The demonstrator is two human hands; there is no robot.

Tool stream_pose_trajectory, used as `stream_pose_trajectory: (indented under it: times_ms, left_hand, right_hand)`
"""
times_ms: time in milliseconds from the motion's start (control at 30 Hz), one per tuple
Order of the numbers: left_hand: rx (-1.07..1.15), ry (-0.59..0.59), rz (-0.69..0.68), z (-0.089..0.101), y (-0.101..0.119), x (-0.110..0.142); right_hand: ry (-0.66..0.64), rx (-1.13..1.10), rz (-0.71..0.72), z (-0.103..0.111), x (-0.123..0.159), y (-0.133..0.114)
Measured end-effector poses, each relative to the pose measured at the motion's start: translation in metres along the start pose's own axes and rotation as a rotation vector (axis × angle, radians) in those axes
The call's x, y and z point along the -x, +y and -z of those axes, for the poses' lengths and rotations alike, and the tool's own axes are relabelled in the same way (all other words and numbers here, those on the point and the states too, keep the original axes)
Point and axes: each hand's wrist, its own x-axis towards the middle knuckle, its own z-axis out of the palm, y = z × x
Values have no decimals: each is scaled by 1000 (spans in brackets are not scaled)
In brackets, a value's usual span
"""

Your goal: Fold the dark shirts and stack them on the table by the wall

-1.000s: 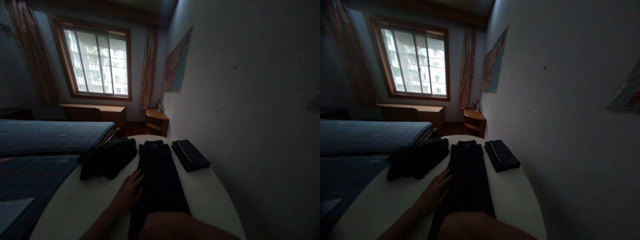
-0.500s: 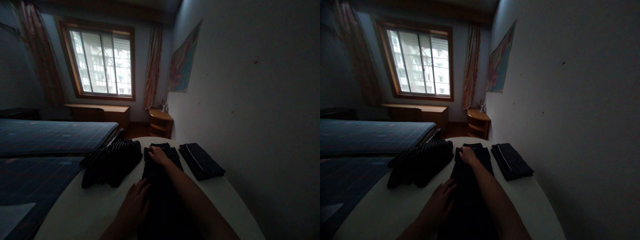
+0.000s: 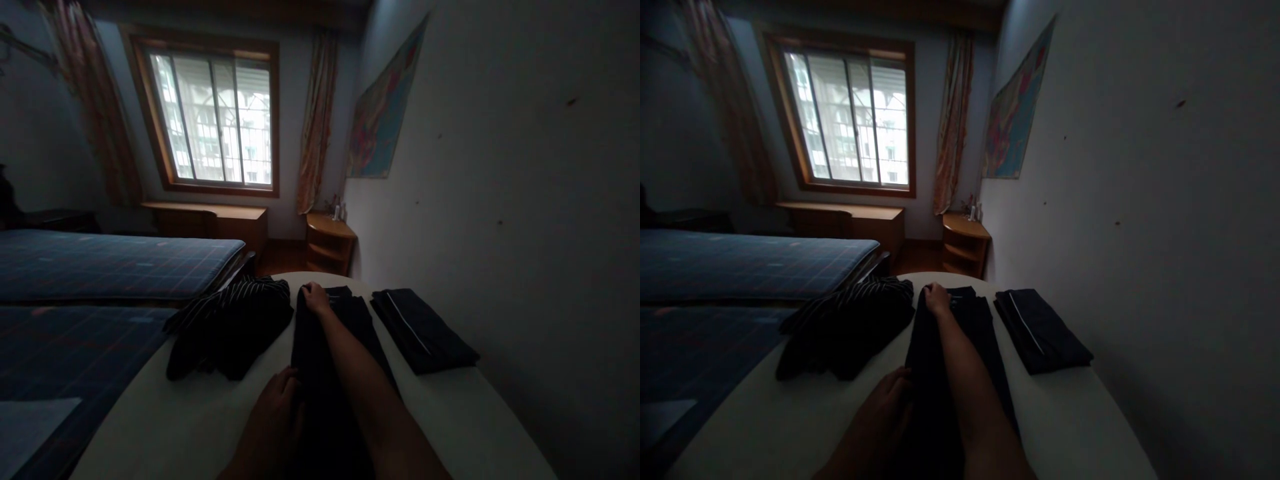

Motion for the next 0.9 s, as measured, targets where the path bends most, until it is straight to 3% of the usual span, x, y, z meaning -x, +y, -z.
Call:
stream_pose_trajectory:
  times_ms: [233, 400, 500, 900]
  left_hand:
    - [-71, -11, 20, 3, 2, 0]
    - [-127, -84, -179, 4, 3, 1]
    - [-111, -126, -220, 7, 7, 2]
    - [-92, -43, -221, 9, 9, 1]
  right_hand:
    - [-45, -18, 32, -4, 4, 5]
    - [-88, -15, 93, 4, 6, 14]
    - [-71, -16, 79, 9, 6, 20]
    - [-38, -119, 197, 23, 18, 27]
